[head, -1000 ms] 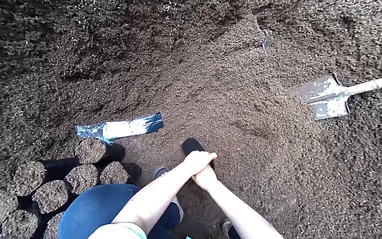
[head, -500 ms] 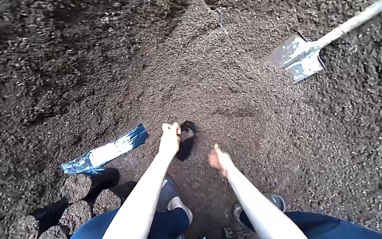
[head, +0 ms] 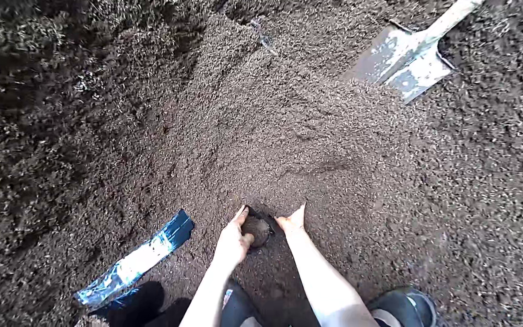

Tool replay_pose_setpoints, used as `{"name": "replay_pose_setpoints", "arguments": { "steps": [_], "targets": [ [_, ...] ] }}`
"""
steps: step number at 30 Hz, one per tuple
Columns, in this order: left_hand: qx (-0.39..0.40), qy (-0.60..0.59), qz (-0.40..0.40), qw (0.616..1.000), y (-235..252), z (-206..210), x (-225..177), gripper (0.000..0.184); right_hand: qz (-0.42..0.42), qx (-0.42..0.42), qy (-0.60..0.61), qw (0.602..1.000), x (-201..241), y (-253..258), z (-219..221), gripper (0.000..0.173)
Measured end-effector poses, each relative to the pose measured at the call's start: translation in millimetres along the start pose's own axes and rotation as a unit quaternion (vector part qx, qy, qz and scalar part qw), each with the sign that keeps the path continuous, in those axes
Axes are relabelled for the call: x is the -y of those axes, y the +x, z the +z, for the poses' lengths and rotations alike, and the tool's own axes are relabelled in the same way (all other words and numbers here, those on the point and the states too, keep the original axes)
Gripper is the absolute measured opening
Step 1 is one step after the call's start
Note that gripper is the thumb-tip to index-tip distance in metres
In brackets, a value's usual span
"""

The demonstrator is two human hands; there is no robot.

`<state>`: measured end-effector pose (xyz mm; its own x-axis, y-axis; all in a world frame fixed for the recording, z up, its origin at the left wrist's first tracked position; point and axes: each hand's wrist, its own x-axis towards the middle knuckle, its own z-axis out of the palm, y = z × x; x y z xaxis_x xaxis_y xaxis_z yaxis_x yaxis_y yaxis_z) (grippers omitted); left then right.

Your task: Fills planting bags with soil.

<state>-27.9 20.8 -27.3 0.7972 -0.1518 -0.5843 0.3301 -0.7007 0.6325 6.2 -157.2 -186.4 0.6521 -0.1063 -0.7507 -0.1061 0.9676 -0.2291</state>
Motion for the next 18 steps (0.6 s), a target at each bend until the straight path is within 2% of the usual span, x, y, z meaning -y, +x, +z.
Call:
{"name": "replay_pose_setpoints", "arguments": {
  "steps": [4,7,11,14,16,18],
  "targets": [
    [0.020,0.008,0.008,1.000,5.0,-7.4,-4.6,0.070,0.023,0.050,-0.037,0.998,28.8,-35.7,11.6,0.085],
    [0.020,0.001,0.019,1.000,7.8,-6.9,-4.6,0.070,0.063,0.129,-0.062,0.988,50.1,-68.1,33.6,0.088],
    [0.019,0.005,0.029,0.999,5.4,-1.5,-9.6,0.065,0.110,0.206,-0.093,0.968,51.1,-114.6,62.0,0.085],
    [-0.003,-0.002,0.009,1.000,-3.5,-1.2,-9.0,0.051,0.085,0.167,-0.237,0.953,34.1,-136.5,74.3,0.066],
    [-0.014,-0.008,-0.004,1.000,-10.1,-2.1,-1.6,0.048,0.009,0.159,-0.378,0.912,23.2,-142.0,75.5,0.041],
    [-0.024,-0.019,0.001,1.000,-17.5,-2.6,4.9,0.059,-0.059,0.200,-0.491,0.846,16.6,-147.8,78.8,0.036]
  ]
}}
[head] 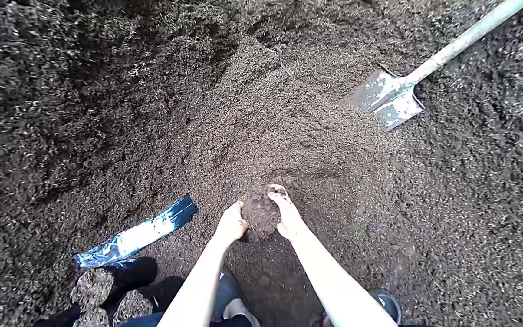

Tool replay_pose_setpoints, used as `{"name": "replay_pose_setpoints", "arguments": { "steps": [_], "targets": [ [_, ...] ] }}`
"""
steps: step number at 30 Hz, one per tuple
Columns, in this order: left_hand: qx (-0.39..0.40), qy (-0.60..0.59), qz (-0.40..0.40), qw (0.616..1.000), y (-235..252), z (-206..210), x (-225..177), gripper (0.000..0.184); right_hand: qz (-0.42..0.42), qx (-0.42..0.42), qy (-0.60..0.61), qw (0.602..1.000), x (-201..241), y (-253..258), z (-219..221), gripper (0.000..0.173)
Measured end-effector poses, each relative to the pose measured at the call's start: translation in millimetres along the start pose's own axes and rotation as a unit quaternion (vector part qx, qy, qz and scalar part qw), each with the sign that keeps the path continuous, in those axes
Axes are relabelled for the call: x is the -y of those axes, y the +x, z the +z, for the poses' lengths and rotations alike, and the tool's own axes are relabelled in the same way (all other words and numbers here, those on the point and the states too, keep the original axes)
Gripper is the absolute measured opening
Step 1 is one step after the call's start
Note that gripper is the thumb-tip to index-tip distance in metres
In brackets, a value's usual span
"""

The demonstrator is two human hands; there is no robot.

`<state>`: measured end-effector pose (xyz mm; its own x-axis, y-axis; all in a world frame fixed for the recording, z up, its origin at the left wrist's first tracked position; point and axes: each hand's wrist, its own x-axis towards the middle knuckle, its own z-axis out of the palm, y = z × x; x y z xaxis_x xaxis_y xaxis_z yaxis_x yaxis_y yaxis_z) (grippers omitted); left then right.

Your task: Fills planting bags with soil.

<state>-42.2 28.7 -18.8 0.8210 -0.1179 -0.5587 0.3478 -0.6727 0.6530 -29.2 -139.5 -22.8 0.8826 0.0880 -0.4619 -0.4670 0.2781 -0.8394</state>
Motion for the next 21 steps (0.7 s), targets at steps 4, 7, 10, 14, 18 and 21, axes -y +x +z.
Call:
{"name": "replay_pose_setpoints", "arguments": {
  "steps": [4,7,10,14,18,21],
  "targets": [
    [-0.016,-0.015,0.027,0.999,-5.5,1.1,12.9,0.079,-0.067,0.049,-0.223,0.971,13.6,-7.7,8.9,0.033],
    [-0.009,-0.001,0.024,1.000,-2.9,2.4,19.6,0.082,-0.069,0.014,-0.475,0.877,7.3,1.6,-6.2,0.053],
    [0.000,0.024,0.024,0.999,-2.4,7.6,12.7,0.075,0.053,0.068,-0.597,0.798,-4.2,9.2,-6.4,0.047],
    [-0.035,0.012,0.082,0.996,-40.5,-6.5,-26.6,0.068,-0.013,0.068,-0.635,0.769,51.2,-26.7,-8.3,0.032],
    [-0.116,-0.048,0.129,0.984,-76.4,6.9,-58.2,0.068,-0.122,0.018,-0.588,0.799,83.9,-67.1,-34.3,0.021],
    [-0.119,-0.074,0.144,0.980,-47.3,47.9,-46.0,0.069,-0.109,-0.026,-0.581,0.806,48.6,-49.6,-65.8,0.027]
  ]
}}
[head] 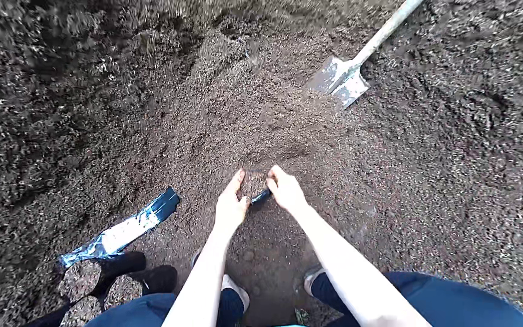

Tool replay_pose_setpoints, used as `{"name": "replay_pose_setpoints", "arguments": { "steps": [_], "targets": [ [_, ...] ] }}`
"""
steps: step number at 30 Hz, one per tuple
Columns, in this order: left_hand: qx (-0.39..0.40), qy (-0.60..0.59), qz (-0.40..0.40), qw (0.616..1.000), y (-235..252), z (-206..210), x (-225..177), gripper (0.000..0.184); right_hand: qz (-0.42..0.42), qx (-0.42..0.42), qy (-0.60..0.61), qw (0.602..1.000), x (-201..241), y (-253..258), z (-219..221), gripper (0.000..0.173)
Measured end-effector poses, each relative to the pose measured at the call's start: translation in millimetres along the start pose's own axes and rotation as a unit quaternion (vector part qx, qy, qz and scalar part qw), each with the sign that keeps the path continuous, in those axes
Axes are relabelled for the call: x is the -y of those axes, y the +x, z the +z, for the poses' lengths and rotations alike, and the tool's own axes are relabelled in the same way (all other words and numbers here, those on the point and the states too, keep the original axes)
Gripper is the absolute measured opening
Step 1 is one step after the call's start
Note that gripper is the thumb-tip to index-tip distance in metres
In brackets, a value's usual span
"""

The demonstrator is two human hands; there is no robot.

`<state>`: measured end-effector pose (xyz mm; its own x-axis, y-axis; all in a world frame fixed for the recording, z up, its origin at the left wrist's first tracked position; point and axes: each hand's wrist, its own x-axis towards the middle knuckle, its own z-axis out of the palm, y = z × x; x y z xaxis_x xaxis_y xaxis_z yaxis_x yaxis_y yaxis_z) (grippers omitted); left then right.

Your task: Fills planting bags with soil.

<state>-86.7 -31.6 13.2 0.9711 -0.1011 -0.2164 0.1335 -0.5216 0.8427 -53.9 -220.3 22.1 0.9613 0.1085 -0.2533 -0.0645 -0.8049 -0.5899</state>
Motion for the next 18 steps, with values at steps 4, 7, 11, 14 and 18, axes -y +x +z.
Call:
{"name": "replay_pose_setpoints", "arguments": {
  "steps": [4,7,11,14,18],
  "targets": [
    [0.098,0.102,-0.057,0.988,24.0,33.8,15.1,0.066,0.051,0.112,-0.065,0.990,-30.1,10.6,11.1,0.032],
    [0.056,0.071,-0.023,0.996,21.8,35.8,3.5,0.066,0.042,0.051,-0.015,0.998,-39.1,1.5,2.7,0.033],
    [0.099,0.110,-0.034,0.988,24.3,48.9,16.0,0.069,0.057,0.111,-0.015,0.992,-55.7,-1.5,11.4,0.040],
    [0.112,0.119,-0.039,0.986,19.9,50.4,10.9,0.068,-0.043,0.074,-0.012,0.996,-39.4,-13.9,9.2,0.038],
    [0.100,0.092,-0.028,0.990,19.0,52.3,15.8,0.066,-0.053,0.217,-0.096,0.970,-14.6,-23.4,42.0,0.047]
  ]
}}
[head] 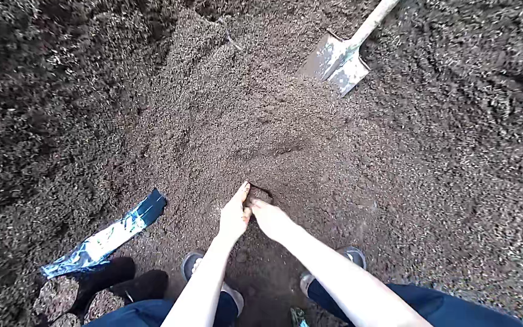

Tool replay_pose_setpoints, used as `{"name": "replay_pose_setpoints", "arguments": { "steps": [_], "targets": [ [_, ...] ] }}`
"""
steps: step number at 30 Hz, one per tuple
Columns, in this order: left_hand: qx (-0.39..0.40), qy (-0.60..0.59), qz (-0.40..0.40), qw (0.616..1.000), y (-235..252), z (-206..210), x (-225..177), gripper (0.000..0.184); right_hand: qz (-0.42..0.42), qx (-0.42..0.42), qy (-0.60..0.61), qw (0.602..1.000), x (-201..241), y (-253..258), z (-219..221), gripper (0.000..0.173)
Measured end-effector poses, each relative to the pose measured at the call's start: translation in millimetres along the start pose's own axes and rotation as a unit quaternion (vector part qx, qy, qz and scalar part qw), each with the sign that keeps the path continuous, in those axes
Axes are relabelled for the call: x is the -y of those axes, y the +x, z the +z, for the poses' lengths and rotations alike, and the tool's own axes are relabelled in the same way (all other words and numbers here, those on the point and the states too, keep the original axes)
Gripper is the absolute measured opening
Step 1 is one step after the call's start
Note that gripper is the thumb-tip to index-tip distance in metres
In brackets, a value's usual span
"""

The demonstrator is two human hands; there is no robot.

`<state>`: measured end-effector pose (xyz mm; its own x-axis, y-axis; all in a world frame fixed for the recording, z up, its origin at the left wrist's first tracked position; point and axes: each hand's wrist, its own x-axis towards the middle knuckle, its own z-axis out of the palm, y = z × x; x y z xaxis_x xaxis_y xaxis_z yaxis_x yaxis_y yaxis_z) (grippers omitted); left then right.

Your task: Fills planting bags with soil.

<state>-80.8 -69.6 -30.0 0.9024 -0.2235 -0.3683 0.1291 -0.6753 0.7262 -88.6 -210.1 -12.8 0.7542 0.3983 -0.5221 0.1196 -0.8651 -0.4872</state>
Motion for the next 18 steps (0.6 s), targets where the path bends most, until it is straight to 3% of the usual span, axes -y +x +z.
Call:
{"name": "replay_pose_setpoints", "arguments": {
  "steps": [3,5,6,7,9,12,15,18],
  "targets": [
    [0.002,-0.016,0.006,1.000,2.6,-3.6,8.2,0.063,-0.003,0.054,-0.029,0.998,6.4,11.2,0.0,0.045],
    [0.005,-0.015,-0.001,1.000,6.1,-9.9,9.6,0.064,-0.038,0.051,0.094,0.994,-8.5,14.4,-32.3,0.044],
    [0.010,-0.001,-0.007,1.000,7.4,-13.8,8.5,0.064,-0.048,0.008,0.212,0.976,-24.4,15.2,-44.9,0.040],
    [0.018,0.018,-0.011,1.000,7.1,-15.3,7.2,0.062,-0.036,-0.057,0.350,0.934,-45.3,15.7,-48.6,0.036],
    [0.047,0.086,-0.002,0.995,4.8,-10.2,4.4,0.057,0.075,-0.178,0.586,0.787,-99.0,21.5,-29.6,0.041],
    [0.088,0.103,-0.015,0.991,10.5,-12.1,-4.3,0.062,0.250,-0.197,0.764,0.561,-155.9,40.2,38.1,0.062],
    [0.075,0.095,-0.041,0.992,16.8,-16.5,-13.0,0.066,0.242,-0.231,0.858,0.389,-140.6,76.7,63.5,0.067],
    [0.073,0.080,-0.034,0.994,11.7,-15.1,-12.2,0.068,0.163,-0.282,0.905,0.273,-122.5,125.3,33.0,0.077]
  ]
}}
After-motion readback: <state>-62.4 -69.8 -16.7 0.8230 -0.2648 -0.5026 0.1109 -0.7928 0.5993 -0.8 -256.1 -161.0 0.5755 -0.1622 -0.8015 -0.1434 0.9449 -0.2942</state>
